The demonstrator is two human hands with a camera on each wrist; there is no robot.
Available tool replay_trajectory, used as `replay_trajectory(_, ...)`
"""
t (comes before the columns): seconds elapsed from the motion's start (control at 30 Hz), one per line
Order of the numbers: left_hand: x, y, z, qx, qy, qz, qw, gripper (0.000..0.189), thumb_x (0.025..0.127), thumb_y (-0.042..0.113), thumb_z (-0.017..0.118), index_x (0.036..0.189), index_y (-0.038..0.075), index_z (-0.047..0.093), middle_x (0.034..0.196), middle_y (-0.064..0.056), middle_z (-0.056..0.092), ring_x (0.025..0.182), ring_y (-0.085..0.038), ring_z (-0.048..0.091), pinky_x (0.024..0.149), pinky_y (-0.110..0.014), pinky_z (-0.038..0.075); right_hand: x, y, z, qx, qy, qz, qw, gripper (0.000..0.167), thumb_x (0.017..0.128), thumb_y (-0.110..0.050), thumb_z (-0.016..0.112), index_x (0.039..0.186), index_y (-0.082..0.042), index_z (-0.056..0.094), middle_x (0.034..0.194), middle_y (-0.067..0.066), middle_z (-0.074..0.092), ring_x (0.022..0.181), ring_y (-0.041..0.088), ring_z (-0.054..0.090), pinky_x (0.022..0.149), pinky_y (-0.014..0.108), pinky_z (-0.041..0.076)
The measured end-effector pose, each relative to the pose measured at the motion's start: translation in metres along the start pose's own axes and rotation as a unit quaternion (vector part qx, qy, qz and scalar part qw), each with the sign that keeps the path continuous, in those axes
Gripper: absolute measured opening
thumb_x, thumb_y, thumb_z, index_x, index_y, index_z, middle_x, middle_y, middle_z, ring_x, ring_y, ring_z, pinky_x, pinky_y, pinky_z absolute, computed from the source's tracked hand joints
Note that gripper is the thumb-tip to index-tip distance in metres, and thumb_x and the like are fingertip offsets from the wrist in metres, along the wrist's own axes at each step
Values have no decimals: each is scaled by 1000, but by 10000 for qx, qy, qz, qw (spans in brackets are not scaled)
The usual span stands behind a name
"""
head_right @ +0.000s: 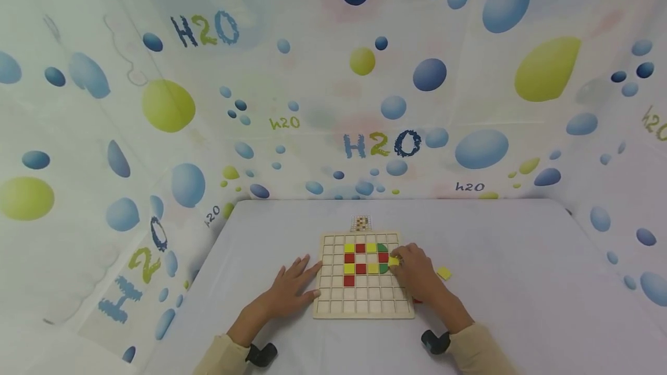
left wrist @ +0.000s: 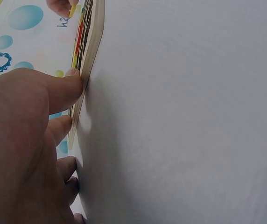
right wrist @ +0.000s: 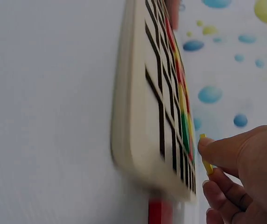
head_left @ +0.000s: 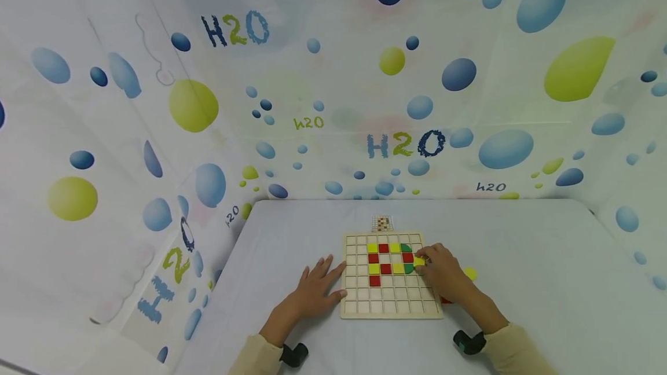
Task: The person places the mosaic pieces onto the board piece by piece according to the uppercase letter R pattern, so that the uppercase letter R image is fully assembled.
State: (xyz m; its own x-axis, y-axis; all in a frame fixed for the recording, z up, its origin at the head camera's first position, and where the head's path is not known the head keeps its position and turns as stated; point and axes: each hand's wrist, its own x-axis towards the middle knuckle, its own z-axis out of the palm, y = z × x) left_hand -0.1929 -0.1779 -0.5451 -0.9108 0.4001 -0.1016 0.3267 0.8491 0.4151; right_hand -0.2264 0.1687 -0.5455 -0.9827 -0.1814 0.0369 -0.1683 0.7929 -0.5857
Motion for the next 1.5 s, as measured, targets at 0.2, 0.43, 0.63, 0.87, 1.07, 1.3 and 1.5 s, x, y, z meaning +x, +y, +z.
replay_trajectory(0.2,-1,0,-3,-73,-8,54,10000,69,105,51,59,164,20,40,173,-19,27,160,-43,22,124,-73,15,-7,-31,17,111,-165,-610,9979,29,94,-15,81,121,-15,67,114,4,61,106,21,55,91,43,48)
replay_trajectory(0.43,-1,1,-1,-87,-33,29,10000,69,105,51,58,164,20,40,173,-19,27,160,-43,22,124,-73,15,-15,-45,30,59,-375,-1113,9931,19,92,-17,83,101,-24,68,104,-7,62,106,16,55,88,40,47)
replay_trajectory(0.63,0,-1,0,-102,-51,17,9999,69,105,51,58,164,21,39,173,-18,26,160,-44,22,124,-72,15,-18,-47,31,28,-444,-1373,9895,16,94,-19,82,102,-25,69,104,-8,63,100,12,52,81,33,44)
replay_trajectory(0.87,-1,1,-2,-104,-41,50,9999,69,105,50,57,164,20,39,173,-19,26,161,-44,21,124,-73,15,-18,-49,32,-141,-240,-1536,9877,18,93,-18,83,103,-25,71,102,-9,63,96,11,50,81,33,44)
replay_trajectory(1.07,-1,2,-2,-99,-30,37,9999,69,105,50,58,164,20,40,173,-19,26,161,-43,21,124,-73,15,-18,-51,32,-273,-124,-1429,9893,18,91,-20,85,102,-24,72,103,-9,63,99,11,53,83,36,46)
replay_trajectory(1.3,-1,2,-1,-77,-25,33,10000,69,105,51,58,164,20,40,173,-19,26,160,-44,22,124,-73,16,-18,-51,31,-273,-129,-1496,9883,13,94,-12,80,101,-21,73,105,-6,64,101,14,56,81,35,40)
replay_trajectory(1.5,0,0,-2,-54,-37,38,10000,69,106,51,58,164,20,40,173,-20,26,160,-45,22,124,-73,15,-19,-50,35,-386,107,-1748,9838,13,93,-12,81,100,-19,73,105,-4,65,101,15,59,78,34,40)
